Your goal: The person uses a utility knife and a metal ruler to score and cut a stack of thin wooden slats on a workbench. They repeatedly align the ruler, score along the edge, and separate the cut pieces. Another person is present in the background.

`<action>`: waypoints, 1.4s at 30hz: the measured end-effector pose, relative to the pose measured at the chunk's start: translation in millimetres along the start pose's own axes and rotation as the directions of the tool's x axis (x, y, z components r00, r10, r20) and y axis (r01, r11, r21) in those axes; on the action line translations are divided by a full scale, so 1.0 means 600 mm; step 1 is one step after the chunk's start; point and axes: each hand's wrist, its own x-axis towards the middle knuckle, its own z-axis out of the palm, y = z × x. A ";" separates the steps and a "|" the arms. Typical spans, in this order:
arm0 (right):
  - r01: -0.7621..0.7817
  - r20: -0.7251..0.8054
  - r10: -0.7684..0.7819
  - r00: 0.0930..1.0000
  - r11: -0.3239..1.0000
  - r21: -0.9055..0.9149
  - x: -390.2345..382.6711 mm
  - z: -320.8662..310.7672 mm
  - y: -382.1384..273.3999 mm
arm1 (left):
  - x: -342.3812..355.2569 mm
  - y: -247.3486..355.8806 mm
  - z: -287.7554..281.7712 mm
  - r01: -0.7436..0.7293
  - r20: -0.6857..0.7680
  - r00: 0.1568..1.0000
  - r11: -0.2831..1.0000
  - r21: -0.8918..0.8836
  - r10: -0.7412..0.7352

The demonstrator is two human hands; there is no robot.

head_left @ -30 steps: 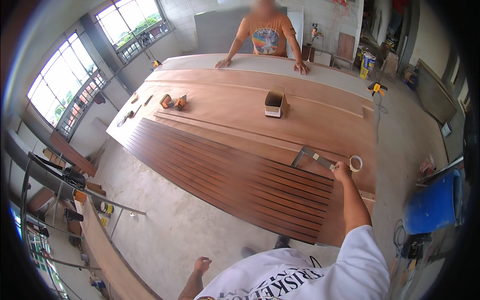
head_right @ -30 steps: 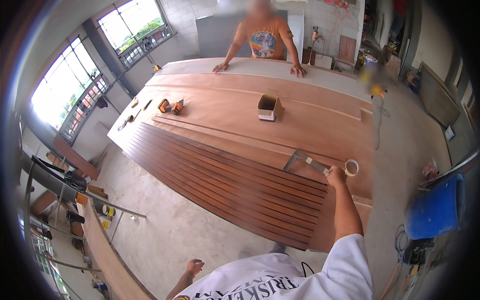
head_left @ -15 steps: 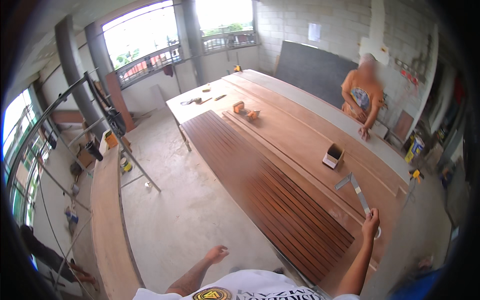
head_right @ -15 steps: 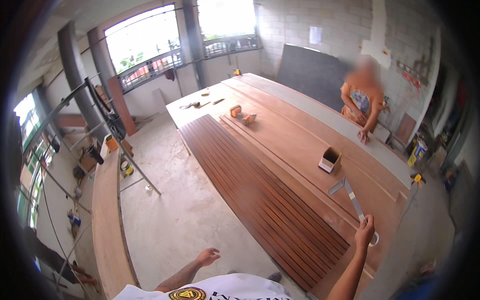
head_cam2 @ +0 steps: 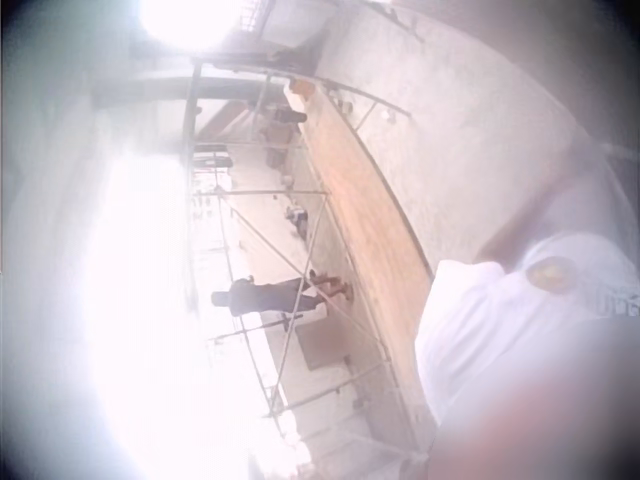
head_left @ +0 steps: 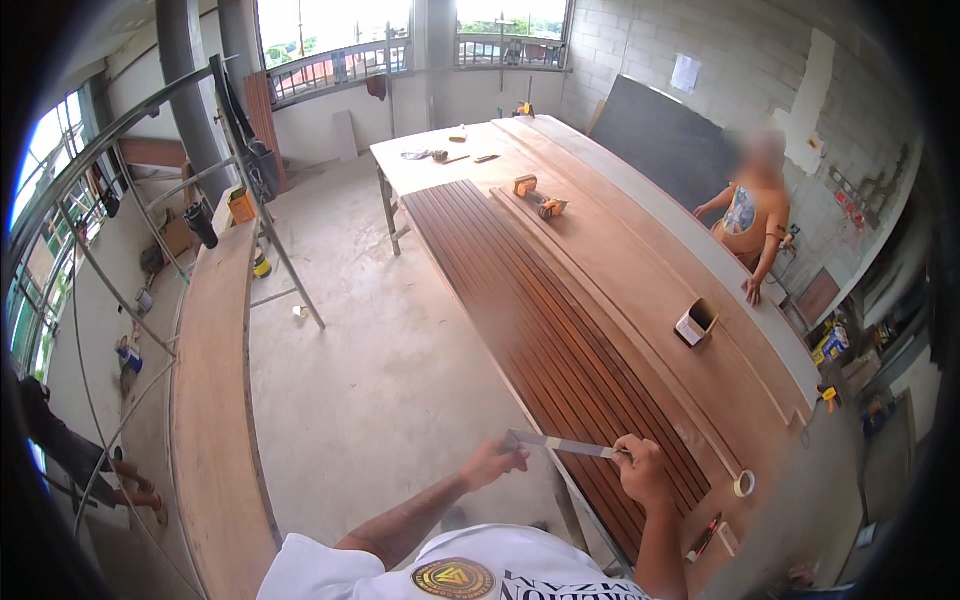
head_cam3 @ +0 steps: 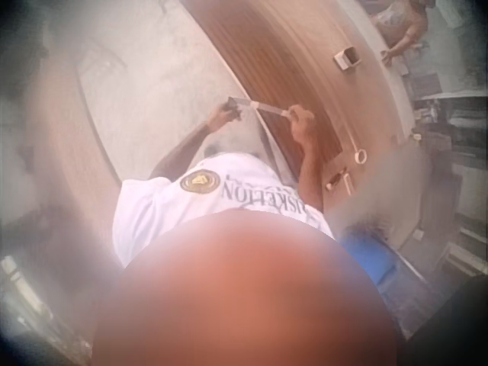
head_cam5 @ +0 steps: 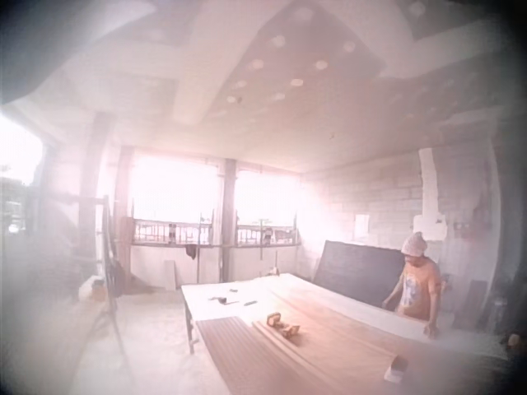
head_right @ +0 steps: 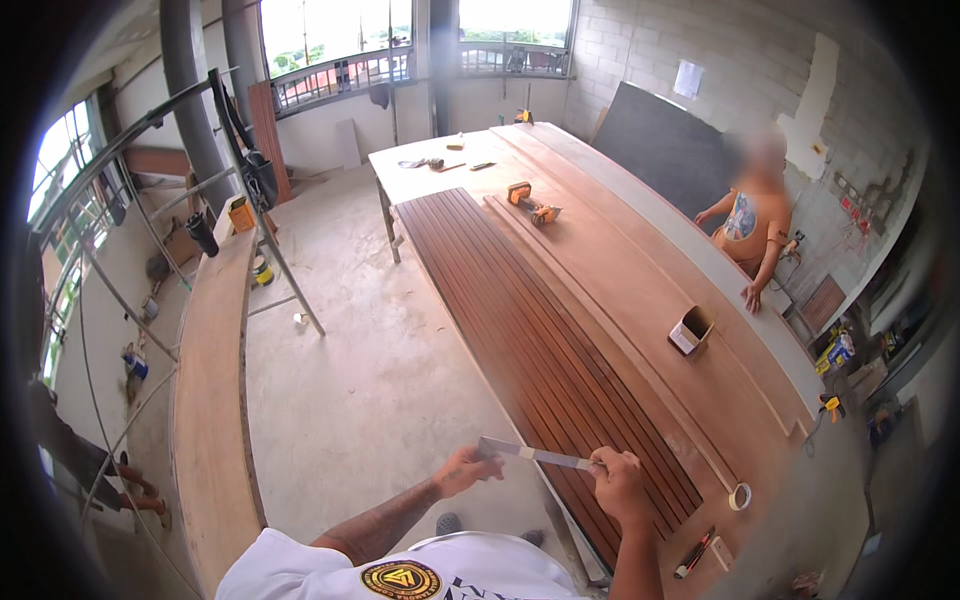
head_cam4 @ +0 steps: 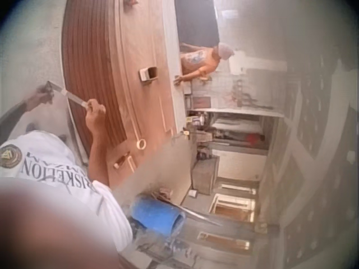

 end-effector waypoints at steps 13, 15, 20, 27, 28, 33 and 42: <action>-0.186 0.083 0.179 0.980 0.979 0.082 0.008 0.085 -0.032 | -0.243 -0.389 -0.295 0.104 -0.724 0.450 0.836 -0.539 -0.523; -0.135 0.124 0.123 0.985 0.987 0.088 0.030 0.114 -0.061 | -0.336 -0.475 -0.323 0.264 -0.808 0.150 0.811 -0.522 -0.569; 0.043 0.213 -0.052 0.976 0.998 0.044 0.089 0.199 -0.134 | -0.502 -0.596 -0.331 0.512 -0.780 -0.151 0.627 -0.588 -0.608; -0.025 0.332 0.006 0.943 0.998 0.055 0.136 0.212 -0.166 | -0.466 -0.583 -0.340 0.702 -0.871 -0.021 0.613 -0.362 -0.491; -0.087 0.354 0.070 0.932 0.996 0.034 0.143 0.208 -0.164 | -0.435 -0.566 -0.354 0.699 -0.891 0.026 0.645 -0.308 -0.453; -0.232 0.421 0.247 0.873 0.969 -0.087 0.199 0.213 -0.145 | -0.248 -0.457 -0.424 0.638 -0.916 0.288 0.769 -0.034 -0.279; -0.081 0.442 0.062 0.895 0.996 0.023 0.486 0.362 -0.175 | -0.074 -0.293 -0.596 0.710 -0.855 0.473 0.666 0.228 -0.212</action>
